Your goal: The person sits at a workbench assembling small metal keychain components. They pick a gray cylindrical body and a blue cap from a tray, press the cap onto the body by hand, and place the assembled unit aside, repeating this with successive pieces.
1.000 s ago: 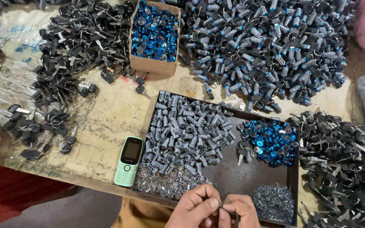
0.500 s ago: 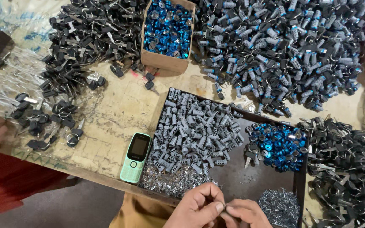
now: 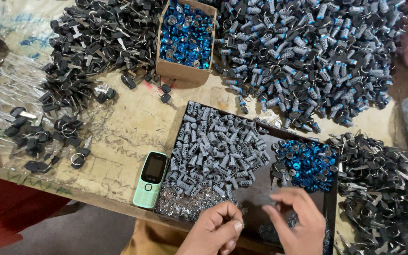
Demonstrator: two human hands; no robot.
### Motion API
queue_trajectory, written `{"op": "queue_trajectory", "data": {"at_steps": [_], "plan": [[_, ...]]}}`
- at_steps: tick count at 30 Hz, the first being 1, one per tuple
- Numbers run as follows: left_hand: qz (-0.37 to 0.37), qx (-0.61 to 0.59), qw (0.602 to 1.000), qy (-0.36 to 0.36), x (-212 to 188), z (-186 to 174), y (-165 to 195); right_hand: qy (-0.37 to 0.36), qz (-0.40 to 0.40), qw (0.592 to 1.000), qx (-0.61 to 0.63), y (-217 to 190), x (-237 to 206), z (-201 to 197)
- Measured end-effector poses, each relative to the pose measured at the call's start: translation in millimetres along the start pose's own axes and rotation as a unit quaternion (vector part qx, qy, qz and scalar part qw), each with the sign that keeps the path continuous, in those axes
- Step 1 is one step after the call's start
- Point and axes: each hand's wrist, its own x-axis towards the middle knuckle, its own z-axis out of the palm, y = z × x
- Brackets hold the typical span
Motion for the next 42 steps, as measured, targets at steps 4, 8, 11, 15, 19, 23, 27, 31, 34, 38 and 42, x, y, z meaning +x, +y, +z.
{"op": "queue_trajectory", "data": {"at_steps": [4, 8, 11, 15, 19, 23, 27, 31, 34, 38, 42], "plan": [[0.005, 0.004, 1.0, 0.014, -4.4, -2.5, 5.7, -0.056, -0.177, 0.964, -0.191, -43.2, 50.9, 11.9], [0.003, 0.004, 1.0, 0.006, -6.1, -2.7, 9.5, -0.12, -0.245, 0.924, -0.267, -61.8, 65.5, 23.1], [0.014, 0.005, 1.0, 0.01, -8.1, -4.5, 14.7, -0.012, -0.162, 0.971, -0.178, -48.9, 41.1, 16.7], [0.017, 0.015, 1.0, -0.014, -9.3, -3.1, 22.9, -0.045, 0.036, 0.974, 0.217, 0.1, -14.7, 18.0], [-0.022, -0.008, 0.999, -0.029, -5.0, 5.4, 28.3, -0.03, 0.137, 0.91, 0.389, 43.1, -54.6, 30.2], [-0.018, 0.009, 0.999, -0.034, -1.7, 10.5, 29.0, -0.015, 0.191, 0.92, 0.342, 53.8, -66.8, 26.3], [-0.011, 0.015, 0.999, -0.043, 0.4, 11.3, 23.3, -0.06, 0.06, 0.941, 0.327, 50.3, -58.8, 22.0], [0.008, 0.08, 0.997, 0.005, 2.5, 10.5, 17.4, -0.073, 0.058, 0.948, 0.304, 43.2, -54.7, 20.1], [0.048, 0.137, 0.989, -0.005, 3.3, 9.6, 17.8, -0.079, 0.025, 0.952, 0.294, 38.8, -51.1, 18.7], [0.054, 0.181, 0.982, -0.006, 3.5, 12.4, 21.8, -0.094, -0.005, 0.976, 0.194, 31.1, -46.9, 11.6], [0.058, 0.278, 0.956, 0.077, 2.3, 21.3, 20.8, -0.083, -0.054, 0.975, 0.2, 23.6, -44.8, 9.9]]}}
